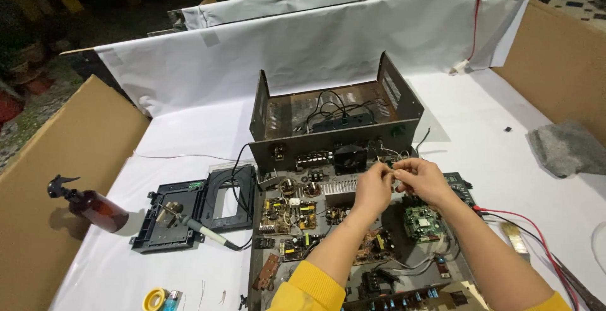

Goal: Organizing and connecting internal wires and components inside an electronic device chassis.

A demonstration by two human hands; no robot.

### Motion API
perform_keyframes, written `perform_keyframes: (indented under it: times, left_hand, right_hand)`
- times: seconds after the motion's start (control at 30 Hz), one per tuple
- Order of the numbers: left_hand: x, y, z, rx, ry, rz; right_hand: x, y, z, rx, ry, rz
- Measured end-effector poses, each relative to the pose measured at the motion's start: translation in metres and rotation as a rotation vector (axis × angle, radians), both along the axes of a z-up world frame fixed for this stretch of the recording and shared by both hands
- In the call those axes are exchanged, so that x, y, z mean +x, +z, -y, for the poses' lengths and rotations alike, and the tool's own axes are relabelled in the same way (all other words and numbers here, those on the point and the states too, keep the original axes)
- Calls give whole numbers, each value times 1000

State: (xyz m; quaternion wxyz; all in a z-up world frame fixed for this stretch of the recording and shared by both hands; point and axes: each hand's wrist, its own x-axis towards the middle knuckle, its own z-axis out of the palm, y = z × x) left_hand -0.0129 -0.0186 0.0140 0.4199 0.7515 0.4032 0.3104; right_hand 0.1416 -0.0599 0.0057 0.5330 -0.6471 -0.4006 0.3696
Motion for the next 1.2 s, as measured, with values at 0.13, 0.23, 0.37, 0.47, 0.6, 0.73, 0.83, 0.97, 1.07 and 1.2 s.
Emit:
perform_keyframes:
  times: [0.13, 0.23, 0.37, 0.47, 0.6, 0.73, 0.83, 0.97, 1.07, 1.2]
  left_hand:
    - [4, -8, -2, 14, 3, -16]
    - [3, -5, -2, -25, -14, 8]
    - [5, -5, -4, -16, -23, -47]
    - [4, -3, -3, -10, -43, -71]
    - [4, -2, -1, -3, -52, -67]
    - [4, -1, 0, 5, -27, -76]
    - [4, -6, -5, 8, -49, -68]
    - [8, -17, -6, 10, -56, -99]
    - [10, -22, -13, -50, -54, -31]
    - [17, -29, -16, -117, -42, 44]
  right_hand:
    - [0, -10, -3, 31, -18, -28]
    - [1, -14, -8, 69, -61, -58]
    - [-4, 5, -3, 11, -66, 52]
    - [-9, 21, 3, -89, -38, 162]
    - [-7, 30, -1, -214, 26, 367]
    - [-8, 31, -3, -255, 47, 474]
    - [0, 15, -9, -220, 19, 272]
    - [10, 16, -4, -76, -82, -12]
    - [25, 11, -4, -15, -78, -24]
    - [44, -14, -7, 6, -52, -65]
